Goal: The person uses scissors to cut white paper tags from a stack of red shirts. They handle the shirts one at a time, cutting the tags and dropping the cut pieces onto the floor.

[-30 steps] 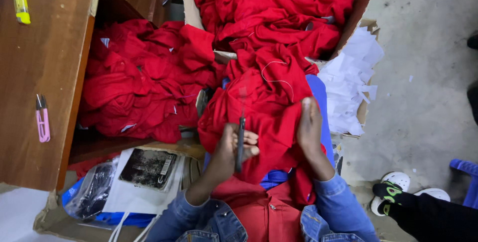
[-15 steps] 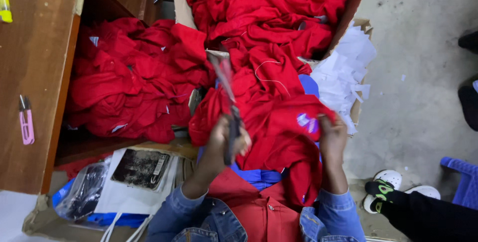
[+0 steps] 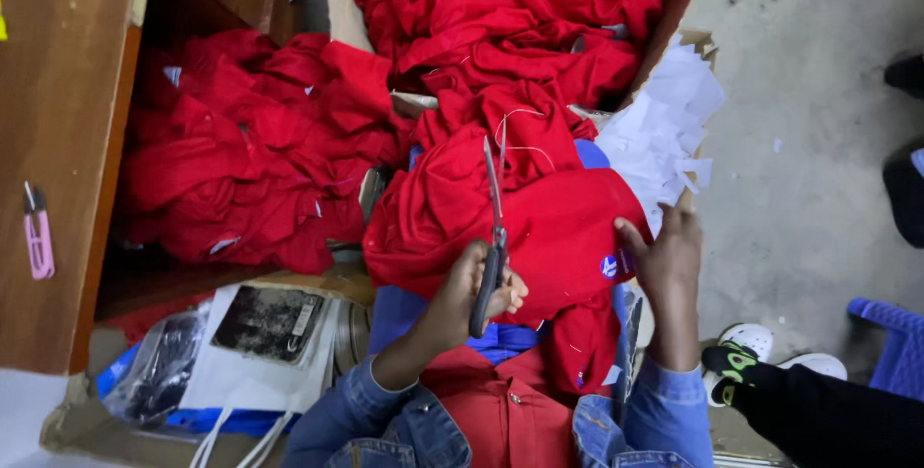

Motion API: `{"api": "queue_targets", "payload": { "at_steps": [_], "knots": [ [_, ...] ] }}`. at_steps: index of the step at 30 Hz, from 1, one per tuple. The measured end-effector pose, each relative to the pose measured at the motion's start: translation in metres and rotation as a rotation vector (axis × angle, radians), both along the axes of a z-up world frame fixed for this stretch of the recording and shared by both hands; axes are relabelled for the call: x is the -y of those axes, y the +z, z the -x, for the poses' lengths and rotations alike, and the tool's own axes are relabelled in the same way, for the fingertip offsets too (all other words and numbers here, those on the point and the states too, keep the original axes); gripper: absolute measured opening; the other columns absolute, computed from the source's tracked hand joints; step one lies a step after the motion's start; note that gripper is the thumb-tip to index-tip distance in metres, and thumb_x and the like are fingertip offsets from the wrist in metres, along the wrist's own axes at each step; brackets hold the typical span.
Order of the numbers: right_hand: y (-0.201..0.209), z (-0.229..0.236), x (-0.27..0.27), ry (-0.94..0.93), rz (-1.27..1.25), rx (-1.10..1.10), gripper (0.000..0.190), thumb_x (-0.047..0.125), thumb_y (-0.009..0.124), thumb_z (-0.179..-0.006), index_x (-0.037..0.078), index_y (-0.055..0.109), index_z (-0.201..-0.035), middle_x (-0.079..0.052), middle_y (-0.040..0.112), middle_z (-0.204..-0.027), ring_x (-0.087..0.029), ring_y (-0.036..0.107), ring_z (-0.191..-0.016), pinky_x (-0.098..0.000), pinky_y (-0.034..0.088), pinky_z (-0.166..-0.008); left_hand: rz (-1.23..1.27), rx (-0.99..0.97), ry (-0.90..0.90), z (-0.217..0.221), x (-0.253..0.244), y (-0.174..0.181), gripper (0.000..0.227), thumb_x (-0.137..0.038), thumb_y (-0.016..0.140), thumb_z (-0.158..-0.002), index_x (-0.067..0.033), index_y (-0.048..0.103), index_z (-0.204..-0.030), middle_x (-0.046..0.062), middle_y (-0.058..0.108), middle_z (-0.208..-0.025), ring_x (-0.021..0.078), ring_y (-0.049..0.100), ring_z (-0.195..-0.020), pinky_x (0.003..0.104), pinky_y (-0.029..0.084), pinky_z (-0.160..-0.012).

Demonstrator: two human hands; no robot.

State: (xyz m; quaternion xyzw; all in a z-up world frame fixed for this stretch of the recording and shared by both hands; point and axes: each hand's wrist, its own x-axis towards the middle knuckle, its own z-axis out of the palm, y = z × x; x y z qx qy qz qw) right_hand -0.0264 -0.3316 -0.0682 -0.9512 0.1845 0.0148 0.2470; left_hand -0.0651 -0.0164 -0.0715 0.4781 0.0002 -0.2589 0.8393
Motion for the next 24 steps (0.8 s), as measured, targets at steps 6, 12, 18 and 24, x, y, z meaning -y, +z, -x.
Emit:
{"api": "queue_targets", "payload": {
  "at_steps": [6,12,18,24],
  "knots": [
    [-0.021,0.026,0.003,-0.085,-0.179,0.282,0.022,0.021,0.090,-0.098,0.004,0.076,-0.098,-0.019,0.066,-0.083,-0.043,0.069,-0.088,-0.0441,0.058,-0.079,-0.134,-0.010,-0.105,0.010,-0.004,-0.006,0.045,0.003,0.077,-0.088,0.0055,0.049,-0.123,0.024,0.069,-0.092,0.0235,0.075,-0.079,0.033,0.066,-0.071],
    [0.059,0.065,-0.092,0.030,-0.693,0.093,0.042,0.031,0.070,-0.105,0.011,0.058,-0.069,-0.002,0.046,-0.056,-0.016,0.044,-0.061,-0.0303,0.036,-0.059,-0.009,-0.005,-0.083,0.016,0.022,0.010,0.069,-0.015,0.088,-0.089,-0.0031,0.038,-0.134,0.035,0.062,-0.132,0.0435,0.063,-0.130,0.054,0.049,-0.112],
    [0.072,0.068,-0.123,0.474,-0.937,0.030,0.027,0.011,0.052,-0.106,0.000,0.072,-0.122,-0.022,0.053,-0.118,-0.044,0.057,-0.116,-0.0526,0.044,-0.105,-0.159,-0.110,0.162,0.017,0.023,-0.013,0.055,-0.015,0.089,-0.084,-0.0077,0.051,-0.122,0.006,0.060,-0.090,0.0151,0.062,-0.081,0.024,0.054,-0.067],
    [0.028,0.066,-0.125,0.173,-0.838,0.269,0.020,0.001,0.061,-0.102,0.004,0.081,-0.104,-0.011,0.062,-0.094,-0.027,0.064,-0.092,-0.0366,0.051,-0.091,-0.198,-0.080,0.260,0.019,0.013,-0.024,0.048,-0.003,0.089,-0.075,-0.0081,0.057,-0.111,0.005,0.059,-0.079,0.0093,0.057,-0.066,0.018,0.048,-0.053]
  ]
}}
